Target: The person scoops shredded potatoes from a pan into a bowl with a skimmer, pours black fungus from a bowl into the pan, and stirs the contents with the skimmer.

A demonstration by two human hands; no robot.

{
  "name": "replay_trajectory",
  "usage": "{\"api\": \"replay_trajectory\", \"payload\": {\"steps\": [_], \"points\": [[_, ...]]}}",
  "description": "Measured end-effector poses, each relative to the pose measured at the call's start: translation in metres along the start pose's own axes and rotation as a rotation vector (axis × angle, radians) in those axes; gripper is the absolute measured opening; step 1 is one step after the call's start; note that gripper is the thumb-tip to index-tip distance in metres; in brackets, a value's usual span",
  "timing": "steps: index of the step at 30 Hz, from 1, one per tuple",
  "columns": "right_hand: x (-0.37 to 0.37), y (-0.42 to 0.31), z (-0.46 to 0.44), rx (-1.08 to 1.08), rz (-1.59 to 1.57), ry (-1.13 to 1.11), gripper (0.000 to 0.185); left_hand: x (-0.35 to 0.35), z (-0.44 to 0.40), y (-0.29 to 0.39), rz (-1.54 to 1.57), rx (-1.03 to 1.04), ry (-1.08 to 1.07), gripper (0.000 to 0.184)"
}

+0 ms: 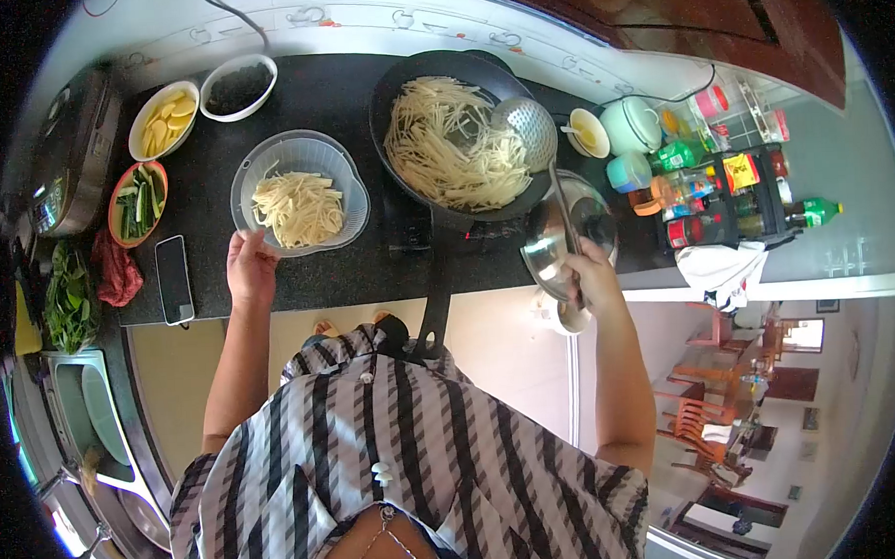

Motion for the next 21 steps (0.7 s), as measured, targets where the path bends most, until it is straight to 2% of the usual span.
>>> {"api": "replay_trajectory", "payload": {"steps": [3, 7, 10, 14, 18, 21], "points": [[0.033, -0.010, 0.022, 0.092, -0.240, -0.023, 0.020, 0.001, 0.004, 0.000, 0.000, -0.001, 0.009, 0.013], [0.070, -0.009, 0.025, 0.223, -0.595, -0.350, 0.021, 0.005, 0.009, -0.002, -0.006, -0.039, 0.095, 0.013], [0.103, -0.014, 0.026, 0.261, -0.761, -0.541, 0.027, 0.007, 0.006, -0.003, -0.019, -0.025, 0.030, 0.014], [0.151, -0.026, 0.028, 0.265, -1.019, -0.782, 0.034, 0.010, 0.009, -0.005, -0.006, -0.028, 0.029, 0.014], [0.179, -0.043, 0.022, 0.161, -1.263, -0.986, 0.039, 0.016, 0.010, 0.000, 0.021, -0.016, 0.012, 0.014], [0.177, -0.045, 0.015, 0.126, -1.289, -0.997, 0.038, 0.021, 0.010, 0.006, 0.033, -0.006, 0.001, 0.015]]}}
Point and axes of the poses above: each hand's wrist, its own z-axis away from the middle knuckle, its own x-axis out of the palm, y = z × x, the point moved 9 cm from there along -z, towards the middle knuckle, and after that the axes turned 15 degrees about -y, right-handed, at the moved point
